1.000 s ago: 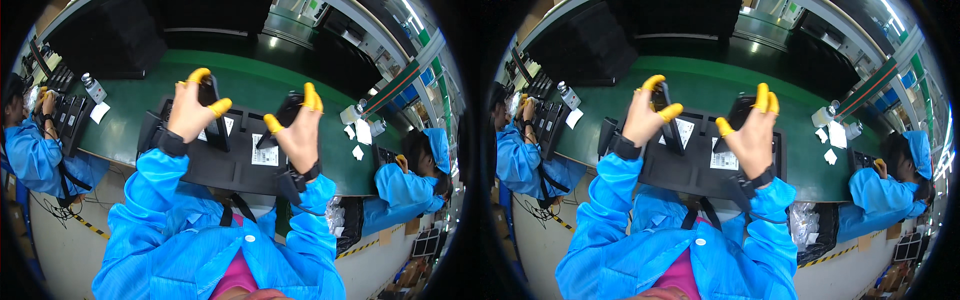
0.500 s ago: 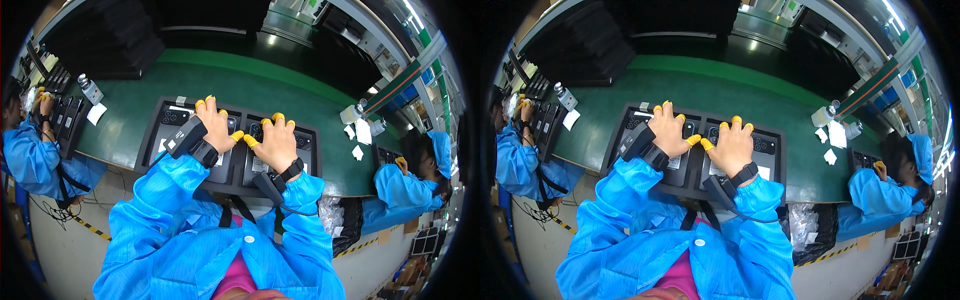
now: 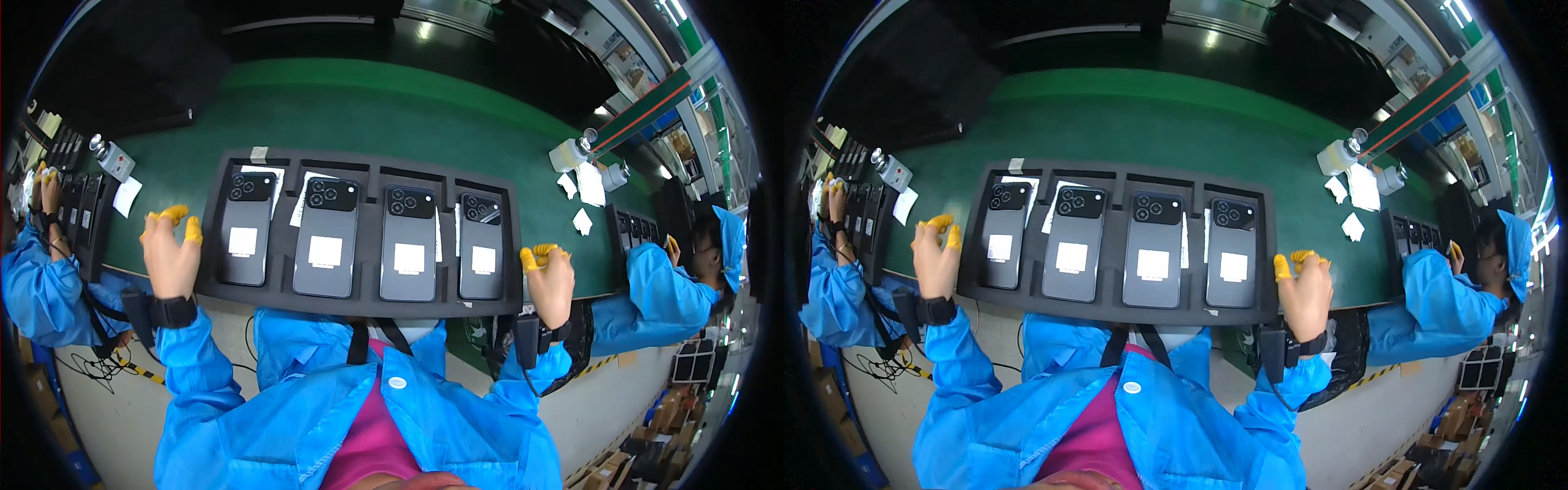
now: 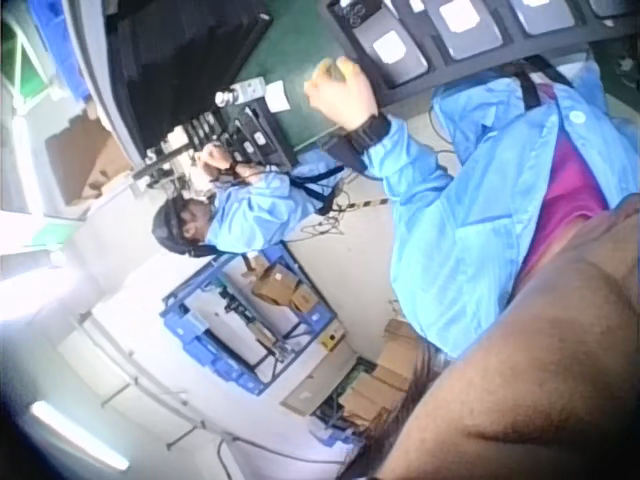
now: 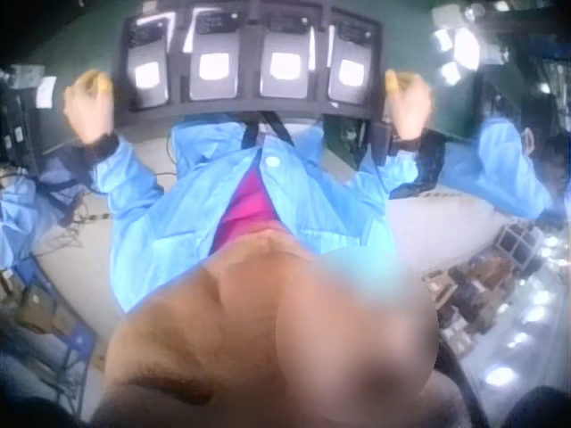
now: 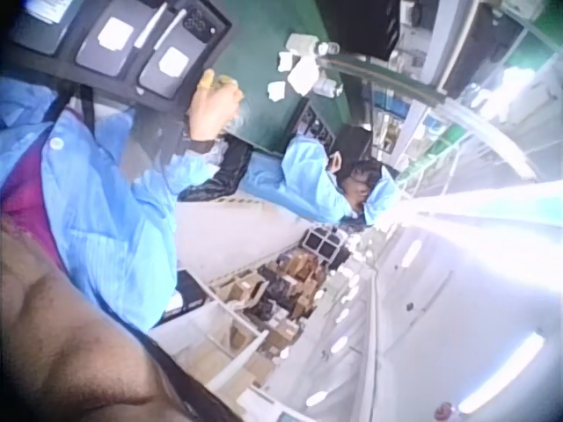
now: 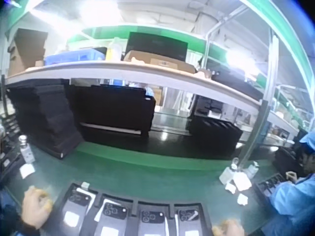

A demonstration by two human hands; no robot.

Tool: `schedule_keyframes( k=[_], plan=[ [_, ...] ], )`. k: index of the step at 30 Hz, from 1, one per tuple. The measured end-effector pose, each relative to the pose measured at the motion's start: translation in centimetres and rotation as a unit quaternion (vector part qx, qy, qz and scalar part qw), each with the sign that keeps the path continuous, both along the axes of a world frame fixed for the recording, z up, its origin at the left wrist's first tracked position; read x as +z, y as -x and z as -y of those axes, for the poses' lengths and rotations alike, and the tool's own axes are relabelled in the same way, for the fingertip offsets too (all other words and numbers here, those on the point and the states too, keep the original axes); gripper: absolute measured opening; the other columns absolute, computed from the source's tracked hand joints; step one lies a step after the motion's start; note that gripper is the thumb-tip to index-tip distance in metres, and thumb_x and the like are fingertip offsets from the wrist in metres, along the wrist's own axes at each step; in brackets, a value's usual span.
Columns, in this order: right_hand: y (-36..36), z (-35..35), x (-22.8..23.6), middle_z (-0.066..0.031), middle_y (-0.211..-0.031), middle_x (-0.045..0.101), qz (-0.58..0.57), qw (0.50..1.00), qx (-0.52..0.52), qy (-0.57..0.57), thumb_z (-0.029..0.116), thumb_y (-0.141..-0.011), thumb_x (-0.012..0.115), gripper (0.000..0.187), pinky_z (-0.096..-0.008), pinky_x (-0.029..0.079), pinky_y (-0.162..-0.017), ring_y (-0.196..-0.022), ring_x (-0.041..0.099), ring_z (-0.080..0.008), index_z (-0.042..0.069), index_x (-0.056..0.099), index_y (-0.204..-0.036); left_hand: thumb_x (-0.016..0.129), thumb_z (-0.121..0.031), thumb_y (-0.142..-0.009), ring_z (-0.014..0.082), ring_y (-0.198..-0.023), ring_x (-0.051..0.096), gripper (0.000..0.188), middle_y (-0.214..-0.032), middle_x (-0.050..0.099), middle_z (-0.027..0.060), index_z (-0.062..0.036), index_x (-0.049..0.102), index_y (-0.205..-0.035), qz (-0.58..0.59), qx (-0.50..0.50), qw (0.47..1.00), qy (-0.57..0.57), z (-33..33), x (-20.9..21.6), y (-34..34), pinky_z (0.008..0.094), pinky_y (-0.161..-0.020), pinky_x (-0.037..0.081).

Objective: Cleaning and inspecting the camera lenses and back covers of multiple mobile phones in a factory assembly line.

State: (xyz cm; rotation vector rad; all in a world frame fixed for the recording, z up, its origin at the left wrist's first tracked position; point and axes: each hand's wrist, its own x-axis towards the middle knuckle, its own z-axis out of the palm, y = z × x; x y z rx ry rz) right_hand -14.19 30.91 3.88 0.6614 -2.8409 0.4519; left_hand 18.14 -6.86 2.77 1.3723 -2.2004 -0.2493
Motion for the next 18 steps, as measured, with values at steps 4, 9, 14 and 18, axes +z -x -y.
schedule_keyframes(
  k=[4, 9, 14, 18],
  plan=[
    [-2.0, 0.1, -0.5, -0.0208, -0.084, 0.065, 0.100, 0.991, -0.021, 0.086, 0.022, -0.085, 0.075, 0.030, -0.0436, 0.050, -0.068, -0.074, 0.064, -0.0373, -0.004, 0.066, -0.095, 0.068, -0.019, -0.087, 0.0348, -0.091, 0.061, 0.027, -0.099, 0.065, 0.0190, 0.0014, 0.068, -0.104, -0.027, 0.005, 0.999, -0.024, -1.1, -1.4, -1.8, 0.0405, -0.083, 0.047],
    [-2.9, 0.5, 0.4, -0.0217, -0.086, 0.066, 0.067, 0.996, -0.012, 0.064, 0.018, -0.079, 0.079, 0.032, -0.0422, 0.050, -0.069, -0.078, 0.064, -0.0378, -0.006, 0.065, -0.096, 0.070, -0.010, -0.089, 0.0150, -0.072, 0.064, 0.023, -0.088, 0.066, 0.0116, 0.0057, 0.067, -0.106, -0.075, -0.060, 0.995, -0.028, -1.7, -2.7, -1.8, 0.0271, -0.064, 0.049],
    [-3.0, 0.4, -0.1, -0.0216, -0.087, 0.064, 0.061, 0.997, -0.010, 0.045, 0.011, -0.075, 0.080, 0.030, -0.0444, 0.050, -0.069, -0.076, 0.063, -0.0394, -0.006, 0.064, -0.095, 0.072, -0.007, -0.084, 0.0313, -0.079, 0.063, 0.026, -0.092, 0.065, 0.0197, 0.0087, 0.065, -0.103, -0.061, -0.063, 0.995, -0.044, -3.2, -1.1, -0.7, 0.0362, -0.074, 0.049],
    [-2.9, 0.0, -0.9, -0.0180, -0.079, 0.065, -0.001, 0.999, 0.041, 0.029, 0.006, -0.072, 0.080, 0.027, -0.0390, 0.050, -0.063, -0.066, 0.063, -0.0314, -0.006, 0.063, -0.090, 0.071, -0.006, -0.081, 0.0402, -0.088, 0.062, 0.026, -0.101, 0.064, 0.0227, 0.0064, 0.065, -0.103, -0.048, -0.093, 0.994, 0.016, -2.8, -2.7, -1.5, 0.0424, -0.076, 0.049]
  ],
)
